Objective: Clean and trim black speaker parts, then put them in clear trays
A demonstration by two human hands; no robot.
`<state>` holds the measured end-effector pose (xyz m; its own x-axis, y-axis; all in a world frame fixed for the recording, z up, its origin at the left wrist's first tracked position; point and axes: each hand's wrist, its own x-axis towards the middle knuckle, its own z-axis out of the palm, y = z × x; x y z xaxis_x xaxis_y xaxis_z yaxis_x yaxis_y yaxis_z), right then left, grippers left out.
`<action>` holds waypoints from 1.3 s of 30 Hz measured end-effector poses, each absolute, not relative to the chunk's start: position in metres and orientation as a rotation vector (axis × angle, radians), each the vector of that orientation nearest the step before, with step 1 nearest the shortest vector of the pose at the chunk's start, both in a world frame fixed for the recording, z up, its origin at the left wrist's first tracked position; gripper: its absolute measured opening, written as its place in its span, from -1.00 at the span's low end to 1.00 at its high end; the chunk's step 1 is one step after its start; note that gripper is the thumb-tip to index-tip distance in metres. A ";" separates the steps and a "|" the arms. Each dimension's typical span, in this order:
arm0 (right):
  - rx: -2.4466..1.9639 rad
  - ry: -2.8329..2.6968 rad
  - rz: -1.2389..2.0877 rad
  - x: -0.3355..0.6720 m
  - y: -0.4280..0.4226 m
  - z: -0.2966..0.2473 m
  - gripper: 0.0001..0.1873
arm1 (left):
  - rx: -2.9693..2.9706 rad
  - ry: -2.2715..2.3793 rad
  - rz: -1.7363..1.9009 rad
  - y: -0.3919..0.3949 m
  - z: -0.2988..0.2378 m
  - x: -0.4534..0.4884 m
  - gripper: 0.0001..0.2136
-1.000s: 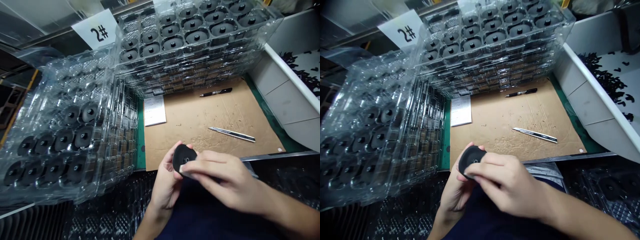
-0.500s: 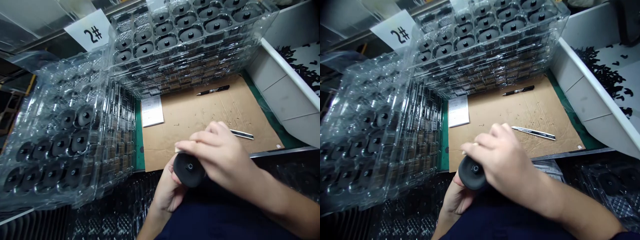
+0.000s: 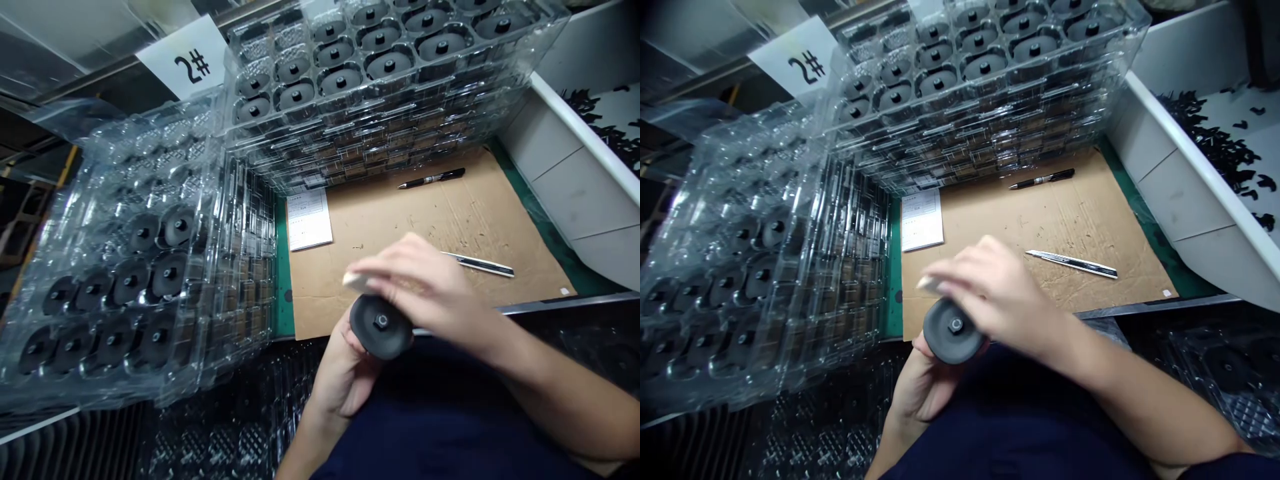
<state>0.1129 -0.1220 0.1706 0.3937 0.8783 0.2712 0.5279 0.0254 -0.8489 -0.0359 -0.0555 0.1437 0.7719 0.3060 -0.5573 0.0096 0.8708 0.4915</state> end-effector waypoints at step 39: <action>-1.370 -0.222 1.129 0.102 -0.155 0.073 -0.49 | 0.368 0.736 0.409 -0.043 0.123 -0.033 -0.56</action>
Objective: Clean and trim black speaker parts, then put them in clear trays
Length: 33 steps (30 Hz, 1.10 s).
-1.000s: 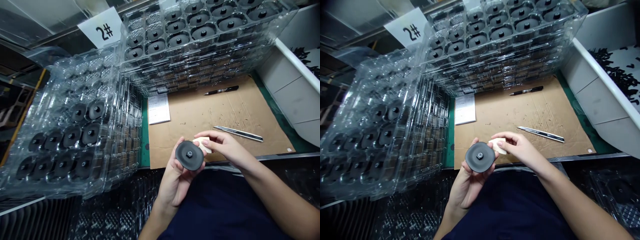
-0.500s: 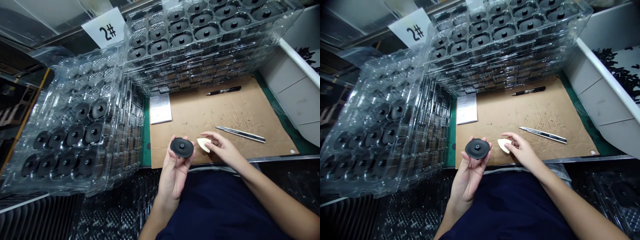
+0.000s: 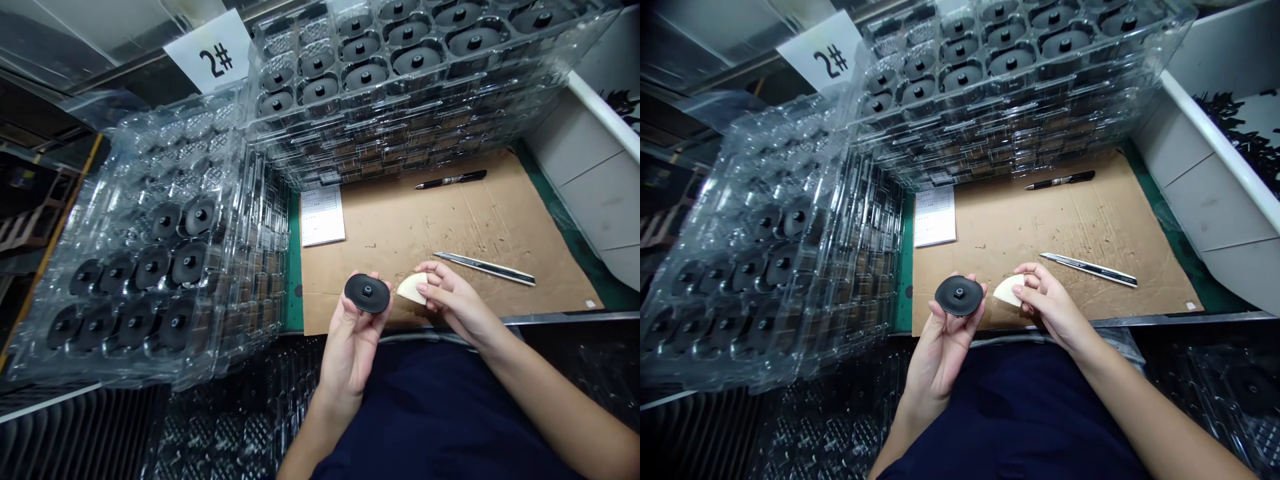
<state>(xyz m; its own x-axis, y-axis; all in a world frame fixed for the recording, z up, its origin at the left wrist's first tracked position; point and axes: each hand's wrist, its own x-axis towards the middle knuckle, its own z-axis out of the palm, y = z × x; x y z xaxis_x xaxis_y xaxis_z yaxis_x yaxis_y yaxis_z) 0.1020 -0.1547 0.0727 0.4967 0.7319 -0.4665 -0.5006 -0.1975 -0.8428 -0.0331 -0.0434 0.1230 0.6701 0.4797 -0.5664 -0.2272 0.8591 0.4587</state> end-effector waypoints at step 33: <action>-1.493 -1.322 0.229 0.073 -0.125 0.175 -0.70 | 0.833 0.661 0.604 -0.056 0.149 -0.037 -0.53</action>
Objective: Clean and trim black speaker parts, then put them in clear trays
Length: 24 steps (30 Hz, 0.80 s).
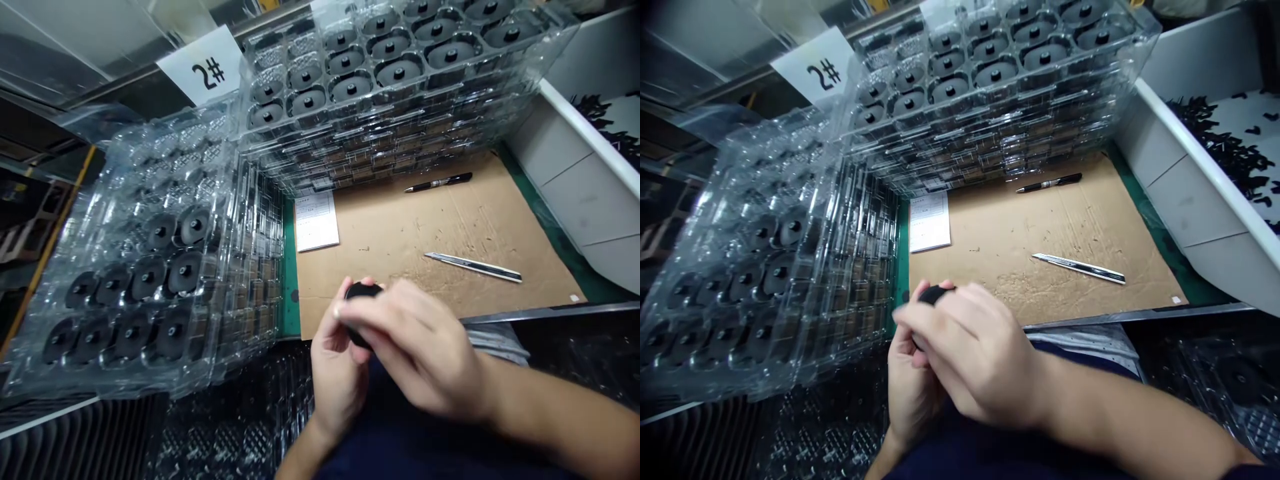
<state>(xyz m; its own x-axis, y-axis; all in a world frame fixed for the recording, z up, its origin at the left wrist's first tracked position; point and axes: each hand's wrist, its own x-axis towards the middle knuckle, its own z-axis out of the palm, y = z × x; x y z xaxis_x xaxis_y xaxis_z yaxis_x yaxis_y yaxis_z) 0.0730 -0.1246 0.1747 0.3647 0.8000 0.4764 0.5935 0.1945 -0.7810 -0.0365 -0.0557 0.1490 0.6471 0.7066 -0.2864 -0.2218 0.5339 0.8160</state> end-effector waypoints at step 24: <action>-1.707 -1.386 0.347 0.083 -0.141 0.177 -0.76 | 0.702 0.583 0.616 -0.047 0.150 -0.035 -0.60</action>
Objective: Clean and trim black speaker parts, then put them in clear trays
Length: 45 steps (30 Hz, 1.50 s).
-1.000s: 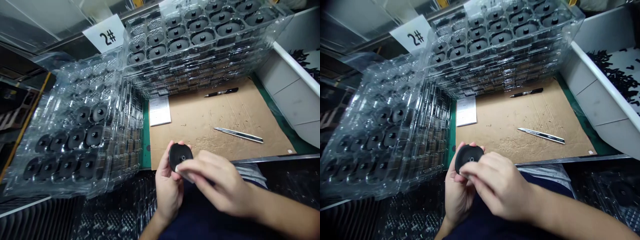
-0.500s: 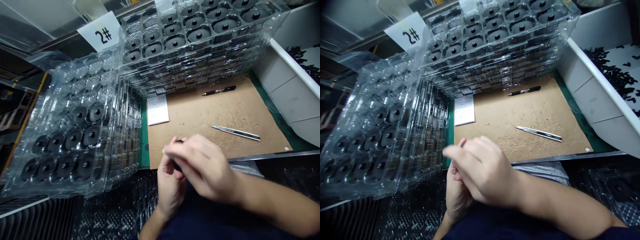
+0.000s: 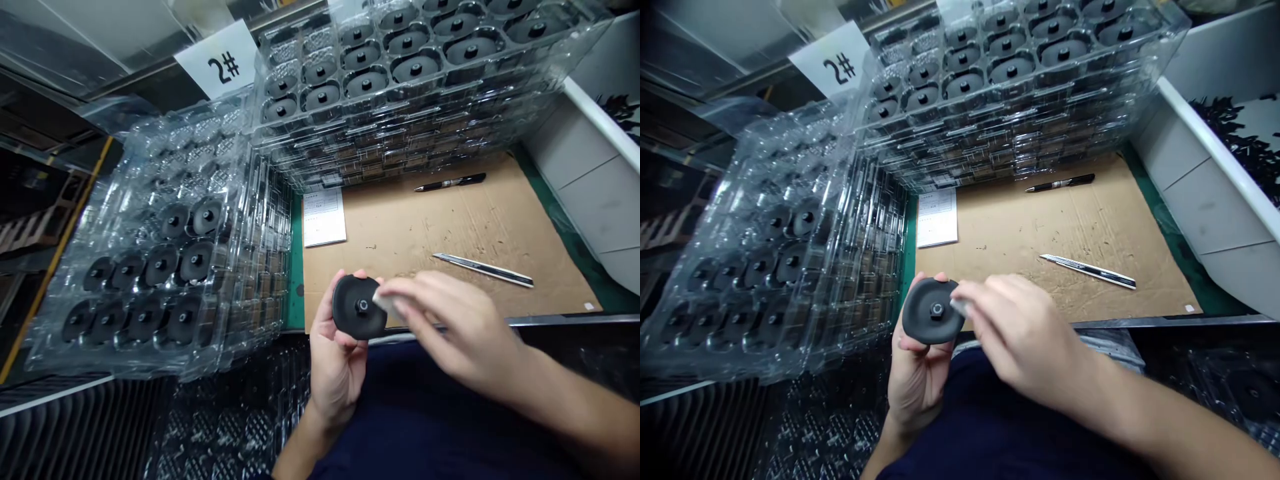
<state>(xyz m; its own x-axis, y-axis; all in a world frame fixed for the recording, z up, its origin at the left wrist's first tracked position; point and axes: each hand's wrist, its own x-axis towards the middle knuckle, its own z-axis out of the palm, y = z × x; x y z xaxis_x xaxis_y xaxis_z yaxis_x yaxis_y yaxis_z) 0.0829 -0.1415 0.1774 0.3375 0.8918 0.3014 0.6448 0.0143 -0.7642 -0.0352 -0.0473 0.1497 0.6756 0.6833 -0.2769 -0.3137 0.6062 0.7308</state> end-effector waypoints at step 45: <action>-1.528 -1.365 0.356 0.080 -0.120 0.165 -0.74 | 0.670 0.639 0.451 -0.051 0.136 -0.037 -0.53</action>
<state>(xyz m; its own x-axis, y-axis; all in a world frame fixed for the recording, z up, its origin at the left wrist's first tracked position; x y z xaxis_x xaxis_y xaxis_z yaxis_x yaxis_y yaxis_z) 0.0805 -0.1201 0.1652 0.3159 0.8666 0.3863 0.5674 0.1538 -0.8090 -0.0372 -0.0510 0.1361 0.7204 0.5709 -0.3939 -0.1794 0.7019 0.6893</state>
